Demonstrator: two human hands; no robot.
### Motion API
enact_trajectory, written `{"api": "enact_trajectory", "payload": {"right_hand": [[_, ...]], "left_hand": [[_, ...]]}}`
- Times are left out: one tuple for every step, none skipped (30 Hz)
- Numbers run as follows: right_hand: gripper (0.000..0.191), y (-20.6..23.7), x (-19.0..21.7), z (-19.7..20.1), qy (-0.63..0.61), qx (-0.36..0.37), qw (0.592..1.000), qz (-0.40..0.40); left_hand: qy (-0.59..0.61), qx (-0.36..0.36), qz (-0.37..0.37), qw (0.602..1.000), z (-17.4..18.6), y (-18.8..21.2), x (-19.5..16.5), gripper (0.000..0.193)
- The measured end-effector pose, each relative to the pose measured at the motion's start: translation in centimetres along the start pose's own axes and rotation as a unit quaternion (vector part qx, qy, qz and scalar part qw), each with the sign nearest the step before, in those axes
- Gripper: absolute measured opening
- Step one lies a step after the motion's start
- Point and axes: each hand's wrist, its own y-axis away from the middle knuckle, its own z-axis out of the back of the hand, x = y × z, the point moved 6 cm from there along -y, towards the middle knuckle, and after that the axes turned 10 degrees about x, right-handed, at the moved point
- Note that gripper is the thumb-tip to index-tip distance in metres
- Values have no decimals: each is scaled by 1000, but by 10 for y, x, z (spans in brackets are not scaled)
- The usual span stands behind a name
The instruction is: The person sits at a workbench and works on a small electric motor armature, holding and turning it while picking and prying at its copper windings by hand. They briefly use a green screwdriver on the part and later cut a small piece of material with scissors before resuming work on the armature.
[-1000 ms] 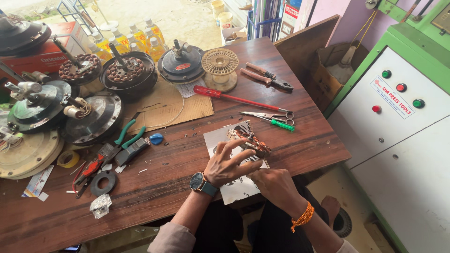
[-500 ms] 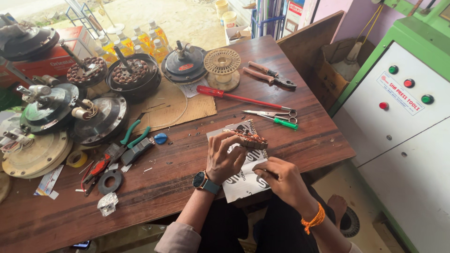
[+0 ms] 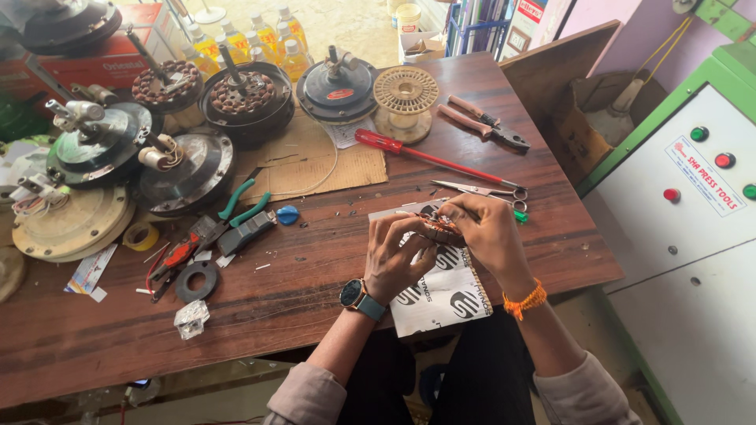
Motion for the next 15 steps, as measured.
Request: {"api": "enact_trajectory", "payload": {"right_hand": [[18,-5,0,-4,-3,8,1000,4],[19,-10,0,-7,-5,16,1000,9],[19,-14,-1,-10,-7,25,1000,13],[19,-17,-5,-14,-18,35,999,-11],[20,-18,-10,-17,-30,45,998,-35],[20,-19,-15,-19,-41,54,996,-60],[20,-20,-15,-21,-37,55,997,-40],[21,-20,-15,-22,-32,56,998,-20],[21,-21,-15,-23,-27,56,998,0],[20,-21,-18,-23,-26,52,998,-1],[20,-21,-21,-24,-25,48,999,-1],[20,-21,-23,-24,-24,44,999,-2],[20,-21,-29,-24,4,38,999,-29],[19,-22,-34,-24,31,32,998,-55],[19,-21,-40,-22,58,24,995,-81]], "left_hand": [[4,-2,7,1000,1,1,3,17],[8,-4,14,1000,2,1,5,18],[13,-6,21,1000,2,2,8,18],[14,-8,22,1000,2,3,9,18],[16,-9,22,1000,2,4,10,19],[18,-10,22,1000,2,5,11,19],[18,-11,22,1000,1,7,12,19],[20,-13,21,1000,0,8,12,18],[22,-14,20,999,-1,9,13,18],[22,-15,22,999,-2,11,14,18],[22,-15,25,999,-3,12,14,18],[22,-15,29,999,-5,14,15,18],[20,-15,28,999,-6,15,15,17],[18,-15,26,999,-6,17,15,17],[16,-14,23,999,-7,18,14,16]]}}
